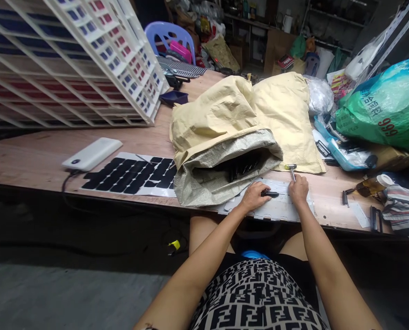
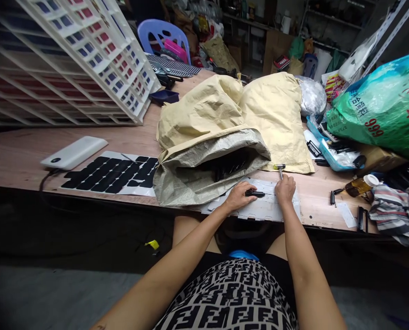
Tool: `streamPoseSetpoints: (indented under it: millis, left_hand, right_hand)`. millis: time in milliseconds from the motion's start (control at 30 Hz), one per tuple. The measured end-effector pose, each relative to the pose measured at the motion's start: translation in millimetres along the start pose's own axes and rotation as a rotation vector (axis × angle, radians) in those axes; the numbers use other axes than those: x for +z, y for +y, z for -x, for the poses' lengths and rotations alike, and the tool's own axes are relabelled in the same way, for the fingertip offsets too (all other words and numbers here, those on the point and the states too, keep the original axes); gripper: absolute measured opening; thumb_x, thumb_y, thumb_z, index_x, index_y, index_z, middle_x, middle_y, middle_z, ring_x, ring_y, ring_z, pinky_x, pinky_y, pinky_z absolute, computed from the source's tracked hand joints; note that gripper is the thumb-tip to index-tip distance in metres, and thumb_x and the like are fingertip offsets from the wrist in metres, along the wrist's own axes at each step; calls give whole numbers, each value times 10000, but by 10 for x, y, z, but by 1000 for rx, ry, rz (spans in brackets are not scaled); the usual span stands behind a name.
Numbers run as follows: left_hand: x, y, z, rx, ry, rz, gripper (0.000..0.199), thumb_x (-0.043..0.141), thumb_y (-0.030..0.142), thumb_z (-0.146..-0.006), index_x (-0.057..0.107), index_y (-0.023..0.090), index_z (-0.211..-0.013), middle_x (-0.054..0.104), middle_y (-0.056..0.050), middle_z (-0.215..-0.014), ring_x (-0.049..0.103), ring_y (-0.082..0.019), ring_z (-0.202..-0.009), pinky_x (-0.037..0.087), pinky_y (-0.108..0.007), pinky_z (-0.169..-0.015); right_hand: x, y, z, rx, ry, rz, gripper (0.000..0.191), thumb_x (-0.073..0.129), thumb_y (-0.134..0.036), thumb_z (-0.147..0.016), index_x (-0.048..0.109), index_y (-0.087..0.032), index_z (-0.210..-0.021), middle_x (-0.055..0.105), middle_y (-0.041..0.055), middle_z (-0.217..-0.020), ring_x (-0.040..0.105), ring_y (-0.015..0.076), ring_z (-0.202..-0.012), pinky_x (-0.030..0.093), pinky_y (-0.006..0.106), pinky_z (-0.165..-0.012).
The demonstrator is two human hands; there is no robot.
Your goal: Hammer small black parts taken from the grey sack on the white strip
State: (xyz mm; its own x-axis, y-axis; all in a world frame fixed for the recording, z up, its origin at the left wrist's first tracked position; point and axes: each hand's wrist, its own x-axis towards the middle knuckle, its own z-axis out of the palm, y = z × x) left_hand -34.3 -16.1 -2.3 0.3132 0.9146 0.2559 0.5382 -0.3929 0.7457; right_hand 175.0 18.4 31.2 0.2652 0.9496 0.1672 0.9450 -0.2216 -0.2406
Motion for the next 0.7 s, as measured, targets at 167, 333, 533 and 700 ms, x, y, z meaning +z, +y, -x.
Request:
streamPoseSetpoints:
  millis: [167,333,533,700]
  left_hand:
    - [-17,22,10,-26,-11,10,176,730,271,-799,738,211,-964,633,-28,-879,564,-206,-911,456,-346,-855]
    - [-13,27,5,-4,-9,7,177,714,286,-824,753,220,-984,633,-37,-902,562,-209,-931,454,-355,-873]
    - [-13,22,21,-3,-12,3,180,699,296,-843,760,224,-996,644,-42,-933,563,-211,-936,450,-367,-887]
    - [-8,18,19,2,-10,-7,182,695,306,-848,760,239,-1005,640,-40,-933,558,-211,-933,447,-367,-883]
  right_hand:
    - [-204,55,98,15,-28,-125,436,415,-183,-918,625,-147,-1299,584,118,-1011,547,234,-936,433,336,-859]
    - [-406,216,668,-79,41,-456,449,424,-311,-954,593,-153,-1338,594,93,-1008,583,197,-840,507,344,-802]
    - [-514,172,1317,-200,-151,-699,436,447,-366,-980,555,-224,-1378,599,58,-1010,585,133,-664,542,311,-645]
    - [-516,91,1410,-248,-133,-677,430,438,-336,-986,553,-243,-1390,615,70,-1006,599,148,-695,562,325,-682]
